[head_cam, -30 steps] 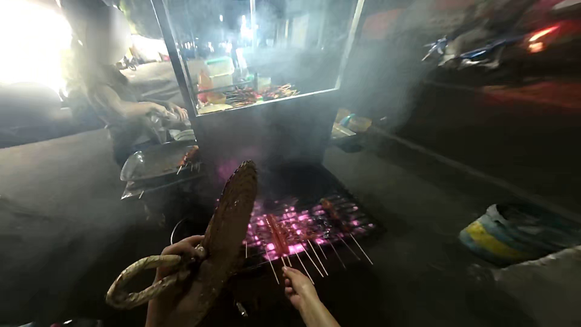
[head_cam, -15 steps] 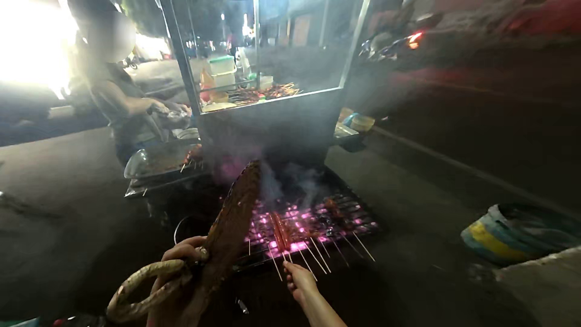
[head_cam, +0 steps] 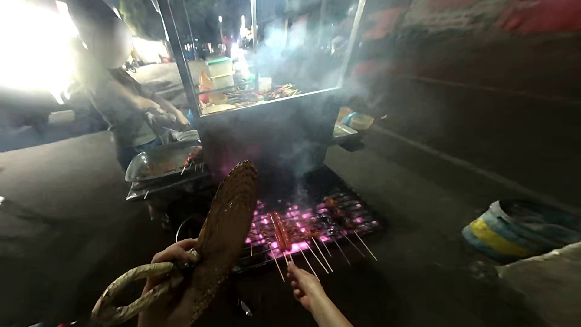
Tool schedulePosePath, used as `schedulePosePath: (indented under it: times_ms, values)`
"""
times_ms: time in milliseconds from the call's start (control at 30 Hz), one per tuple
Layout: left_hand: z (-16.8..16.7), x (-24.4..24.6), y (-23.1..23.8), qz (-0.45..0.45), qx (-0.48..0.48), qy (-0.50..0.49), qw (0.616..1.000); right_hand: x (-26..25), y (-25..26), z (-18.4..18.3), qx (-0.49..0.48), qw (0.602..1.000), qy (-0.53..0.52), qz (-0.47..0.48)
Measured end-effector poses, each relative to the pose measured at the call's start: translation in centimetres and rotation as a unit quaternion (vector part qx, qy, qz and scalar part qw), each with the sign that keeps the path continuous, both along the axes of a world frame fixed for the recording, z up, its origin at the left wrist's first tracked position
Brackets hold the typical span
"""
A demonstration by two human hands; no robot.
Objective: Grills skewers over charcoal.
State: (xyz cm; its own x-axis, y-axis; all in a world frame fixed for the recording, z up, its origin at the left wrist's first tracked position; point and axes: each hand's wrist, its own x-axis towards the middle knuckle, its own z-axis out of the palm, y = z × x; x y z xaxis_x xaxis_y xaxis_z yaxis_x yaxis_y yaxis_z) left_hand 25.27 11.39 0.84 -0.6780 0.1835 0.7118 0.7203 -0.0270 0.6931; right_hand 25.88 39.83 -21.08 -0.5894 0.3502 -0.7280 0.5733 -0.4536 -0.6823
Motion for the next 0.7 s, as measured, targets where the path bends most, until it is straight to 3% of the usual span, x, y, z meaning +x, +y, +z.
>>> schedulePosePath:
  times_ms: [167,400,600,700]
  values:
    - [-0.2,-0.2,-0.1,0.01,-0.005,0.016,1.0,-0.5,-0.5,0.0,-0.007,0.999,0.037,-0.012]
    - [-0.5,-0.7,-0.9,-0.016,0.015,0.017,1.0,-0.3,-0.1,0.6,0.009,1.0,0.008,-0.003]
    - [-0.8,-0.6,-1.4,-0.019,0.016,-0.002,1.0,-1.1,0.0,1.0,0.003,0.995,0.036,-0.094]
    - [-0.7,-0.7,-1.7,0.0,0.002,0.019,1.0,-0.8,-0.4,0.7,0.032,0.998,0.021,-0.053]
